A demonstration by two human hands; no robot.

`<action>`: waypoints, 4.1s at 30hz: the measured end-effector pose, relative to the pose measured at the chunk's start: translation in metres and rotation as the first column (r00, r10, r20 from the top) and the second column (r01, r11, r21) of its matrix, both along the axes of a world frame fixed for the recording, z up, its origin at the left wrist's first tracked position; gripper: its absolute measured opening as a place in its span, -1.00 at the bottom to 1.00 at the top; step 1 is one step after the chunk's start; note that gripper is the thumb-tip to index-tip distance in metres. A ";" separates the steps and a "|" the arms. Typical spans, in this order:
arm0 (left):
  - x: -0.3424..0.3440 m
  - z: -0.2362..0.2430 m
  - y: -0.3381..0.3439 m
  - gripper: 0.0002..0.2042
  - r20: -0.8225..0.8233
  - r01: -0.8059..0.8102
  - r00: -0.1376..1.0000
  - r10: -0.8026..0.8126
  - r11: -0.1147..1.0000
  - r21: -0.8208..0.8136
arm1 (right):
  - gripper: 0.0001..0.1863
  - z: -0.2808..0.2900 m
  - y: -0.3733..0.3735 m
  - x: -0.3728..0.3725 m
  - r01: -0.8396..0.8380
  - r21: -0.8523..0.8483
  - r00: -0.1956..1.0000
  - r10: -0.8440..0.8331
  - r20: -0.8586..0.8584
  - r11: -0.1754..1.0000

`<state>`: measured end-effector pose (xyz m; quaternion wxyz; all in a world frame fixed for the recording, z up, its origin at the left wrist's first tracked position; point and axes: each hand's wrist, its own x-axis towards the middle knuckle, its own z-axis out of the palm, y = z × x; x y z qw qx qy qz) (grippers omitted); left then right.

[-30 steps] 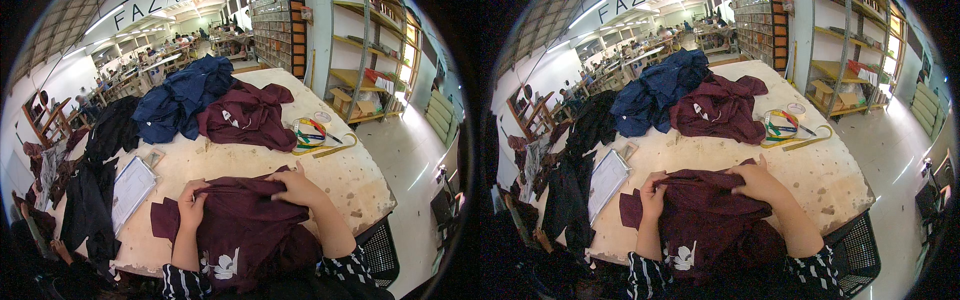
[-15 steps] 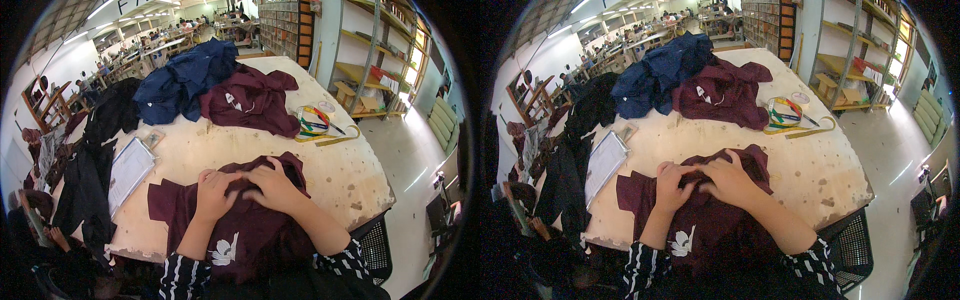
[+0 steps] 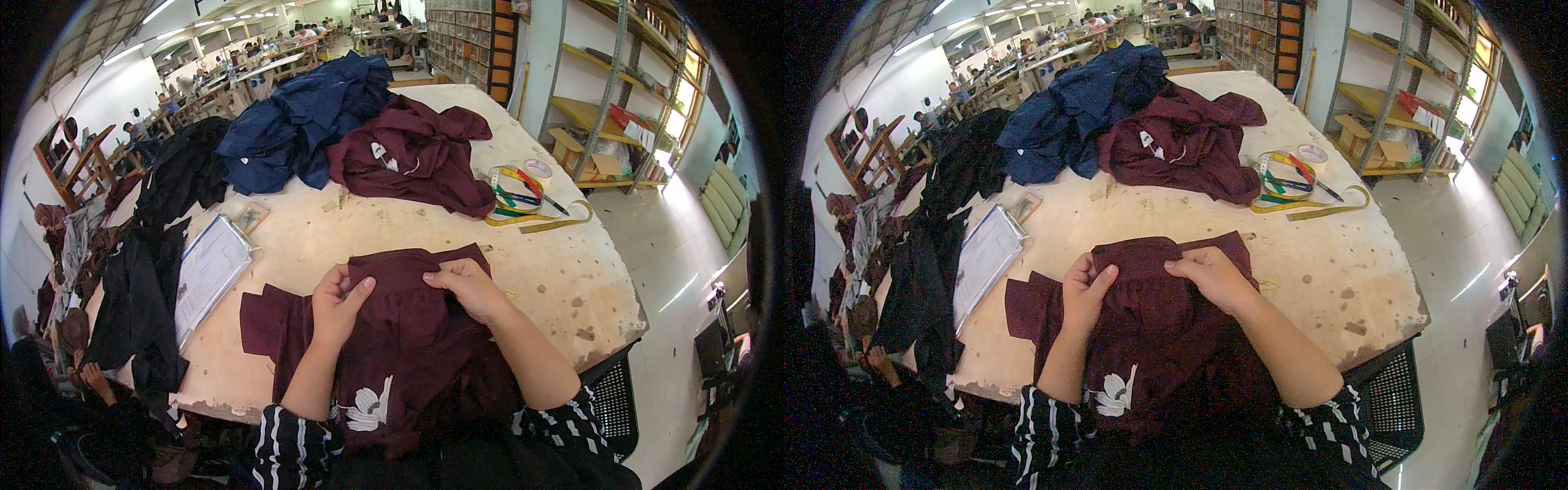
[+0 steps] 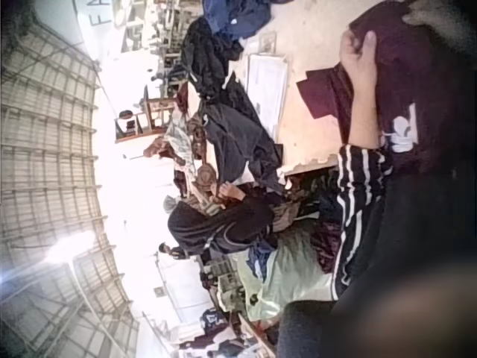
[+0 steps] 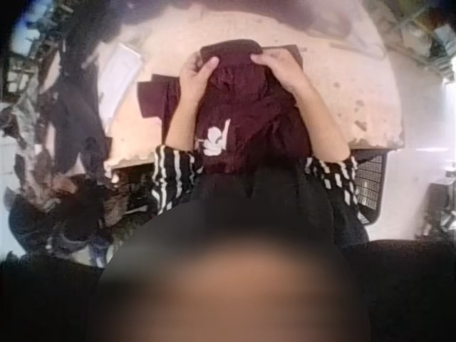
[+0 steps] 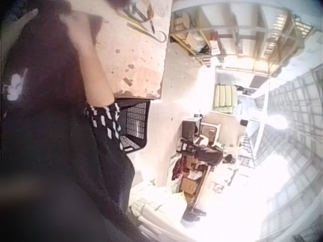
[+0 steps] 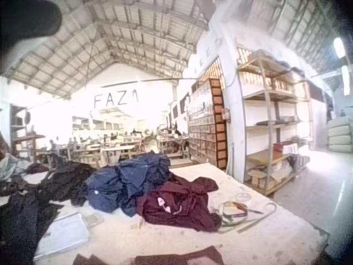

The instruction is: The person folds a maroon long-sleeved shirt on a worktable in a garment factory. They smooth the fabric, fold the sleeves, and align the edges before placing the folded shirt on a pile.

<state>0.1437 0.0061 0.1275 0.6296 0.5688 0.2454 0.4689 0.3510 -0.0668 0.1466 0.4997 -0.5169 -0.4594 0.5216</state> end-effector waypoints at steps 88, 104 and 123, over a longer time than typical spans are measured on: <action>-0.071 0.076 0.017 -0.68 -0.521 0.108 0.346 0.780 0.518 0.848 | -0.59 -0.067 0.028 0.125 0.295 0.360 0.131 -0.411 0.902 0.885; -0.115 0.091 0.025 -0.59 -0.284 0.024 0.101 0.954 0.283 0.959 | -0.61 -0.072 0.038 0.121 0.354 0.385 0.083 -0.439 0.895 0.852; -0.089 0.078 -0.061 -0.92 -0.324 -0.312 0.360 0.875 0.440 0.842 | -0.63 -0.073 0.030 0.123 0.253 0.440 0.076 -0.471 0.879 0.862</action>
